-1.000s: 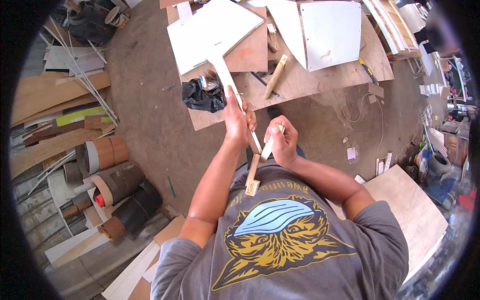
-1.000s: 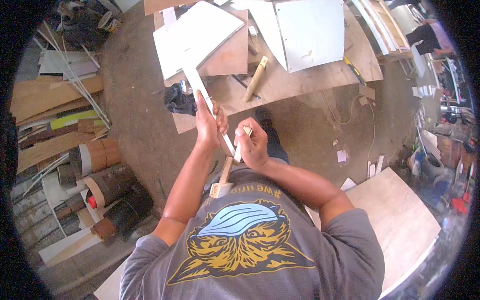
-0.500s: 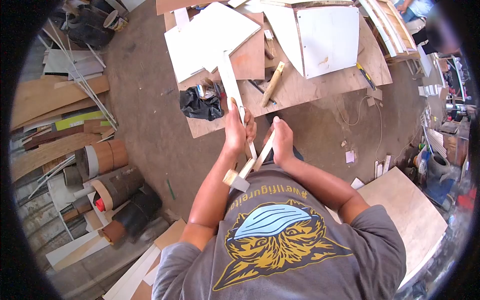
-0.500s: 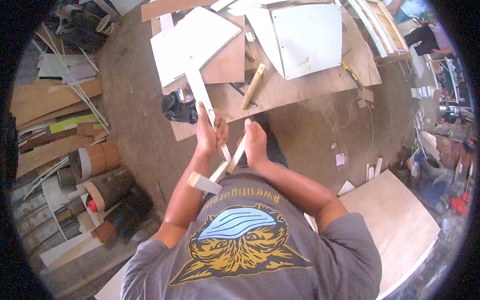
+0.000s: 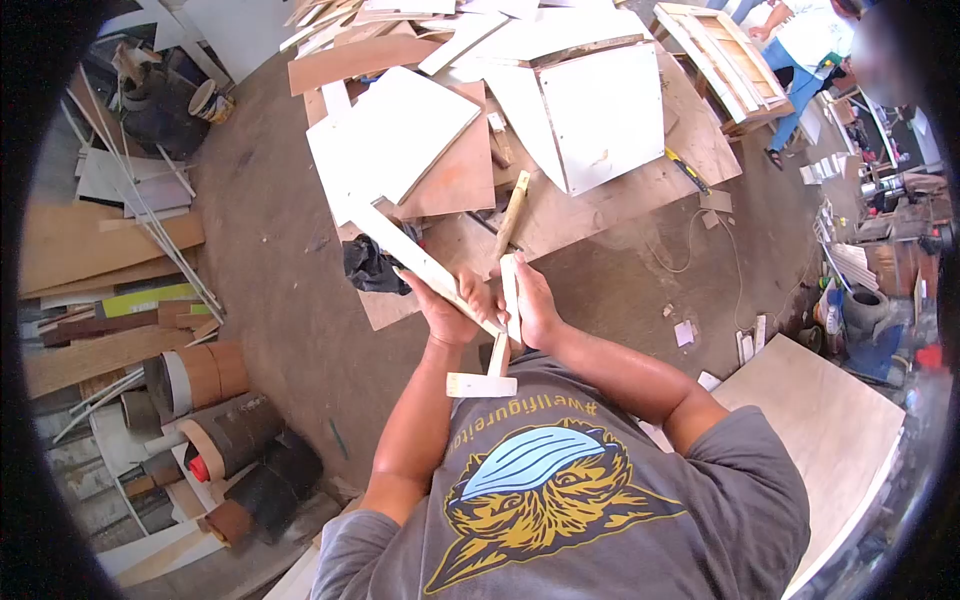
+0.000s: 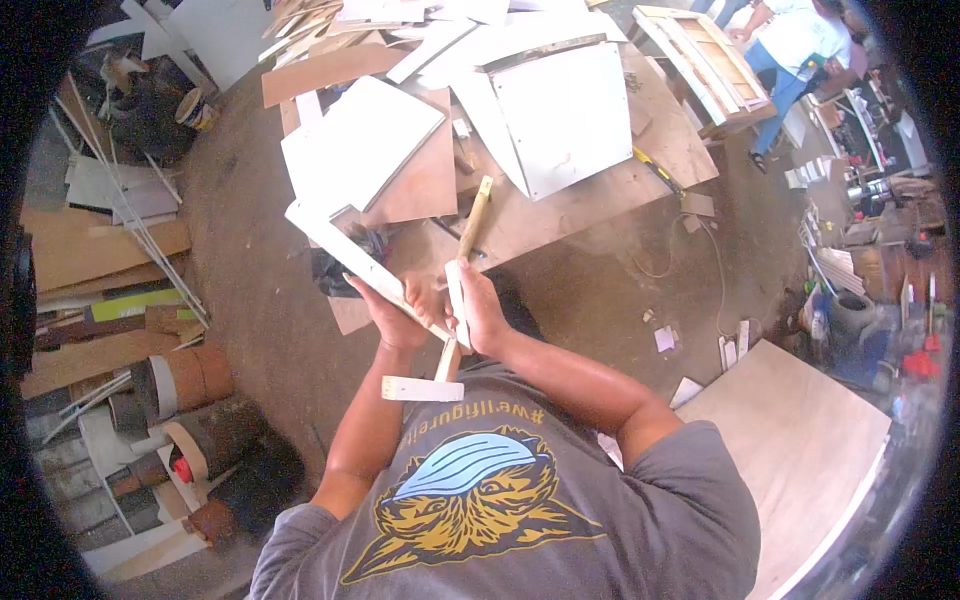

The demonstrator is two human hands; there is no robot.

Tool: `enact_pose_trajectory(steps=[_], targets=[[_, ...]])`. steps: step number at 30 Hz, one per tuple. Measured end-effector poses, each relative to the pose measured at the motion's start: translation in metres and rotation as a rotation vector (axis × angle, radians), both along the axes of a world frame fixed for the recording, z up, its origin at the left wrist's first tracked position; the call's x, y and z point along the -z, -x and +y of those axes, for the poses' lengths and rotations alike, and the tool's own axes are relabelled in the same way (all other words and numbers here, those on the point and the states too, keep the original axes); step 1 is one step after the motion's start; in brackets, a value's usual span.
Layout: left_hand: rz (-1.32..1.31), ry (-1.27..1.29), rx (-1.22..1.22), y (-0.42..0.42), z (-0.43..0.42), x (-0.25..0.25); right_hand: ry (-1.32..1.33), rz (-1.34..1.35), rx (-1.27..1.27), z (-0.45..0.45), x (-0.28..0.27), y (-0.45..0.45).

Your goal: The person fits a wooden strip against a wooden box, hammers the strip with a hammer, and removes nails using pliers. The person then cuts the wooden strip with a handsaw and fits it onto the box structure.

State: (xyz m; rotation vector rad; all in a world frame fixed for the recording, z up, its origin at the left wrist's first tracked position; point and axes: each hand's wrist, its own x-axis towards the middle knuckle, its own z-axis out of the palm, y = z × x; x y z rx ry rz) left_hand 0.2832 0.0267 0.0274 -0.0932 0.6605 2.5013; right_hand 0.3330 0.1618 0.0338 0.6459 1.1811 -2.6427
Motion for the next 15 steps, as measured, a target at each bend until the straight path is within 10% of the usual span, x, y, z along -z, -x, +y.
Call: enact_pose_trajectory(steps=[15], targets=[[-0.035, 0.151, 0.02, -0.01, -0.004, -0.025, -0.468, 0.457, -0.2, 0.006, -0.033, -0.024]])
